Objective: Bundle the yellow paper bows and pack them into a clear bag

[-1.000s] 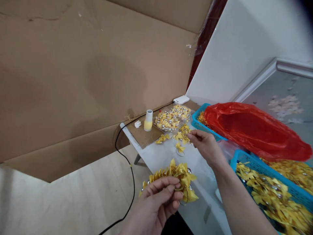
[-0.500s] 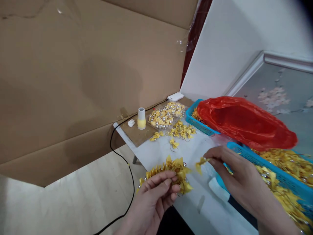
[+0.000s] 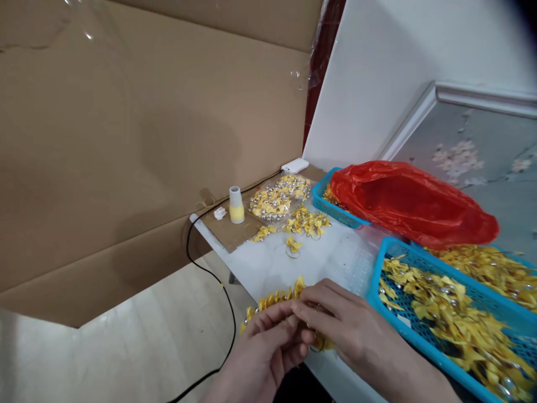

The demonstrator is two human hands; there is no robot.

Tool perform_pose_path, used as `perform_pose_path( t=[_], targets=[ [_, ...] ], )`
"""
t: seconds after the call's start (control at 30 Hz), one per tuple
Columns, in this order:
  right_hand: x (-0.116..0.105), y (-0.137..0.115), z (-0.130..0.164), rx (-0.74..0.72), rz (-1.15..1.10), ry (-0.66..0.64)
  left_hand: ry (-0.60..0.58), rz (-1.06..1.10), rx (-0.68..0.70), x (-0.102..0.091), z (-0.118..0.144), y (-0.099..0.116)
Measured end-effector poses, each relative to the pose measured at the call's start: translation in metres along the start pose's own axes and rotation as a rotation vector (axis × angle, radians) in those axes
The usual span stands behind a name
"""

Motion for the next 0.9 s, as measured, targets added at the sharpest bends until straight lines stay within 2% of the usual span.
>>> perform_pose_path(
  t=[0.27,0.37,0.53,0.7,0.77,0.9],
  targets=[
    [-0.005,-0.004,0.004,-0.075,0.061,-0.006,-0.005,-0.035,0.014,0.002,0.0,0.0],
    [-0.007,-0.005,0.006,-0.061,0.029,0.014,0.002,-0.034,-0.012,0.002,0.0,-0.002],
    [-0.006,-0.004,0.015,0.059,-0.104,0.125,0.044,0.024,-0.044,0.001,0.0,0.002],
    [0.004,0.001,0.025,0.137,-0.069,0.257,0.039,0.078,-0.11,-0.001,0.002,0.006],
    [0.011,0.006,0.028,0.182,-0.156,0.264,0.023,0.105,-0.122,-0.002,0.002,0.007],
    [0.028,0.013,0.024,0.368,-0.386,0.161,-0.013,0.147,-0.116,-0.007,0.002,0.008]
  ],
)
Point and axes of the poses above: each hand's wrist, its own z-axis away from the middle knuckle, its own x-axis out of the palm, y = z × x, the point moved 2 cm from there along -z, towards the middle knuckle, and after that the axes turned 14 degrees about y, right-handed, at the moved point
